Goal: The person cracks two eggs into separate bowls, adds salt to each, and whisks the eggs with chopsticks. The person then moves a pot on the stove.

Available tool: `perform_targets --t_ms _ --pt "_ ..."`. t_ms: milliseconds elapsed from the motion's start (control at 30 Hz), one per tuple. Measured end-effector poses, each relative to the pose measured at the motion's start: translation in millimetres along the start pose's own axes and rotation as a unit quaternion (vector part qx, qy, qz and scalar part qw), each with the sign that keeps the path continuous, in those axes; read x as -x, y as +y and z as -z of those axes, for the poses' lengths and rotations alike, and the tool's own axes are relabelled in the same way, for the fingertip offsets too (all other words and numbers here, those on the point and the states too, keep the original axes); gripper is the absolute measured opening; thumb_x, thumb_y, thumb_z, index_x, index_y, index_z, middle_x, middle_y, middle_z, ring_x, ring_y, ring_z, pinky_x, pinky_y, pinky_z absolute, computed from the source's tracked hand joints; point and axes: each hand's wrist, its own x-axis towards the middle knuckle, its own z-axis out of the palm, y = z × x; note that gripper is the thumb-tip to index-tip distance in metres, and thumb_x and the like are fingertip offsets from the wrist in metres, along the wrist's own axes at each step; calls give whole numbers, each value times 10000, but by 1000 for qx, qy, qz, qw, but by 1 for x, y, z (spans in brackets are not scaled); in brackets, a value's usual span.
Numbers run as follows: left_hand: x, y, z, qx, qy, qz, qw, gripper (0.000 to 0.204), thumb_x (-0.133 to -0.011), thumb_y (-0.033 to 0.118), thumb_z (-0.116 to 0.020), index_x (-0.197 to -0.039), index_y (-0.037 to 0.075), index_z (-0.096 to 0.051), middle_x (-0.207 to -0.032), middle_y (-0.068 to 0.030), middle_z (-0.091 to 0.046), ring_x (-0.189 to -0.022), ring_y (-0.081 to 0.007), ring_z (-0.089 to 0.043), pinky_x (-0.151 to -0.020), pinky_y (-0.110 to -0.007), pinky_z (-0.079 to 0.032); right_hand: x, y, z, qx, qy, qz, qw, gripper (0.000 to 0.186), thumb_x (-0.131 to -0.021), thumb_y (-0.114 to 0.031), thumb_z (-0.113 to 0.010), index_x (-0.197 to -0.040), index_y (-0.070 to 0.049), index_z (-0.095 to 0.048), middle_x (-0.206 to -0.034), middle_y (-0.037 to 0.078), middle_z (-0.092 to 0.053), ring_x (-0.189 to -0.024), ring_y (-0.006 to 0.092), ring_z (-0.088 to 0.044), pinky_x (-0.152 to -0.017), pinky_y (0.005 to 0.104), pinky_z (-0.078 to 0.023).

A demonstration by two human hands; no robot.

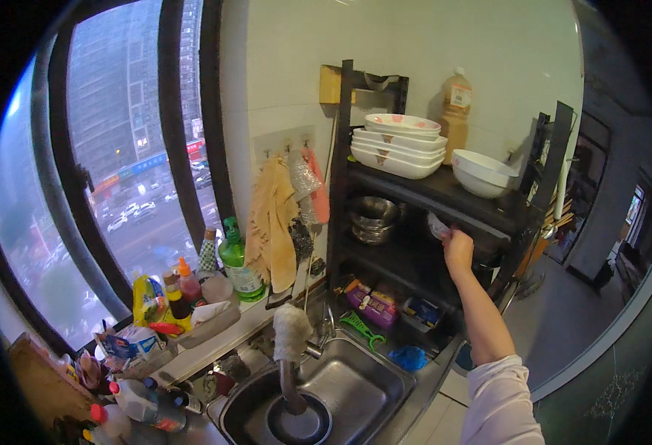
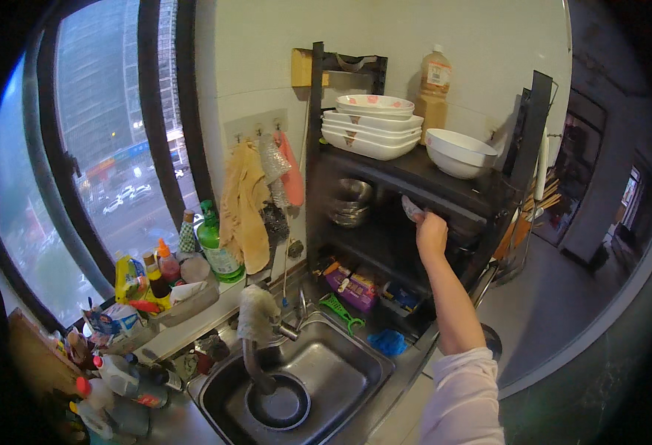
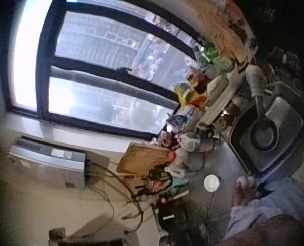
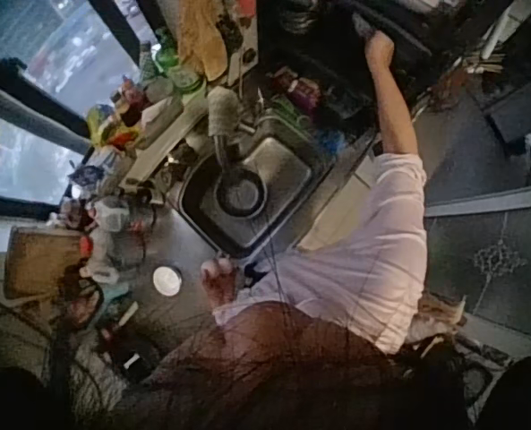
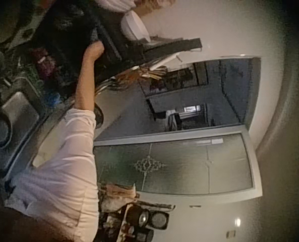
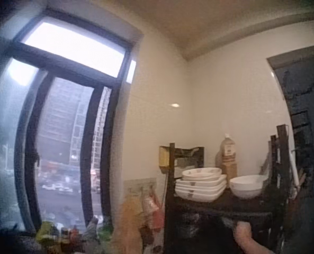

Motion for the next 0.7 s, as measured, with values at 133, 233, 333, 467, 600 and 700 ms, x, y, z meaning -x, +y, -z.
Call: perform_targets --t_ms 133,233,333,467,600,700 --pt "13 0 -13 -11 65 -8 998 326 -912 384 -578 -795 93 -488 -862 -107 -540 -855 -262 -486 -871 -433 -414 33 -7 15 -68 -25 13 997 155 -870 -130 -622 -935 9 -602 -656 140 -630 -598 243 -629 -550 349 -480" --pt "16 -3 1 26 -20 -14 999 320 -913 378 -578 -807 88 -491 -874 -116 -543 -867 -261 -493 -884 -431 -413 71 -12 30 -142 -69 -19 987 112 -874 -100 -621 -859 4 -584 -603 98 -600 -560 162 -590 -505 321 -458" --pt "26 0 2 35 -38 -46 998 317 -915 383 -575 -811 99 -484 -863 -105 -528 -853 -248 -479 -874 -421 -406 127 -41 63 -182 -142 -27 973 145 -875 -116 -643 -831 4 -576 -612 81 -604 -518 141 -567 -472 303 -447" --pt "45 0 24 1 -51 -32 998 333 -928 410 -555 -783 132 -442 -813 -70 -476 -811 -222 -439 -817 -397 -391 212 -20 103 -115 -208 -11 971 221 -841 -162 -685 -724 -14 -569 -599 119 -614 -536 190 -598 -502 327 -450" --pt "64 20 23 -24 -19 -21 999 392 -931 463 -533 -753 139 -402 -754 -44 -400 -757 -201 -393 -743 -357 -349 320 -57 159 -190 -389 -81 898 208 -853 -85 -629 -681 -12 -537 -557 56 -562 -511 105 -523 -465 271 -418" --pt "89 27 26 -17 53 -28 998 398 -935 456 -530 -746 134 -391 -738 -41 -380 -740 -199 -381 -731 -349 -344 403 -82 167 -246 -530 -108 804 110 -866 -90 -659 -800 -12 -619 -659 46 -643 -558 100 -586 -489 264 -463"
